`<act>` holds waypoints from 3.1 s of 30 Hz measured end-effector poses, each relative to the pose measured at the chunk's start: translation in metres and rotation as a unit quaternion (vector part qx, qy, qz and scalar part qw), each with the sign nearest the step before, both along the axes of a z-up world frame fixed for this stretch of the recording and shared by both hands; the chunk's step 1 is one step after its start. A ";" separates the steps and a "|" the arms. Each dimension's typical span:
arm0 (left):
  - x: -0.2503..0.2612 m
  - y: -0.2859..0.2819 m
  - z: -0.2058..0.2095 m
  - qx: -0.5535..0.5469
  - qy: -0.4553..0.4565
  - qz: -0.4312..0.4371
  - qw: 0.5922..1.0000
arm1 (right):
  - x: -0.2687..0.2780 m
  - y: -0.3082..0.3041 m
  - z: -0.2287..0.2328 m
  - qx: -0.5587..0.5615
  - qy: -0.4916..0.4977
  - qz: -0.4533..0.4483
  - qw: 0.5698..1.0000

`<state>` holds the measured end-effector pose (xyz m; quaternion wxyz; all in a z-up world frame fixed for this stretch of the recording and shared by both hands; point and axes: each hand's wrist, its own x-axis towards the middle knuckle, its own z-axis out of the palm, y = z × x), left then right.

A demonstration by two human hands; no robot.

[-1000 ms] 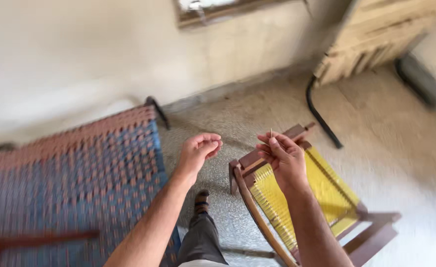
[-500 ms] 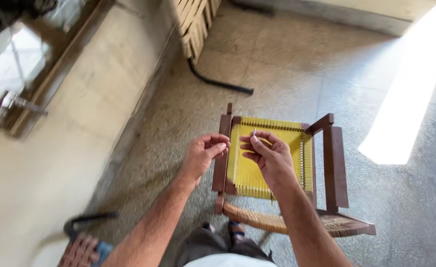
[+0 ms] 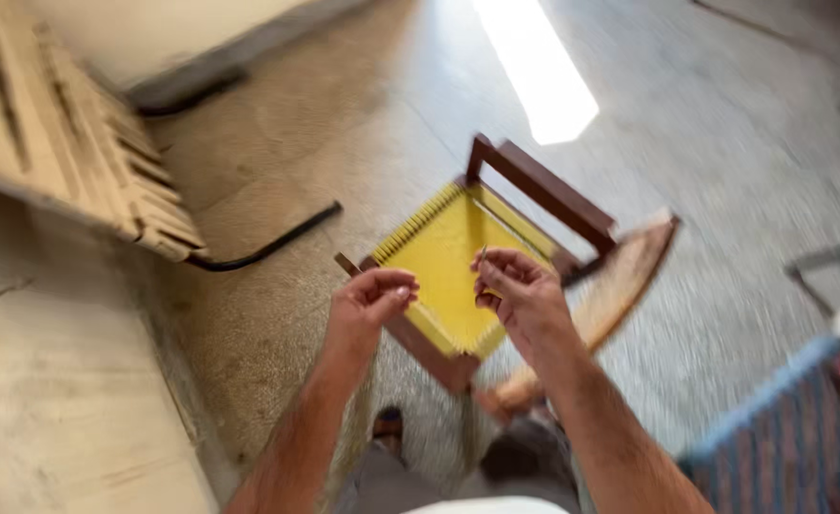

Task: The person attaches a woven backrest to a wooden chair frame using a screwdriver and screws. They align the backrest, insert screws, and tighten them to secure the backrest to the chair.

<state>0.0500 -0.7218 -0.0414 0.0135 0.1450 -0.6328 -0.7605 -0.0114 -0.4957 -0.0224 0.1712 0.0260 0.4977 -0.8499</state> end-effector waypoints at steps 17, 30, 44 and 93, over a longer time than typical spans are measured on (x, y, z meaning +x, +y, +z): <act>0.015 0.103 -0.079 -0.444 0.413 -0.477 0.636 | 0.263 0.023 -0.067 -0.080 -0.035 -0.447 0.890; -0.043 0.147 -0.078 -0.534 0.610 -0.577 0.099 | 0.258 -0.078 -0.212 0.045 -0.064 -0.544 0.836; -0.075 0.176 -0.113 -0.427 0.695 -0.563 0.132 | 0.193 -0.100 -0.226 0.233 -0.080 -0.651 0.718; -0.115 0.227 -0.118 -0.053 0.789 -0.613 0.014 | 0.136 -0.137 -0.227 0.123 -0.134 -0.837 0.517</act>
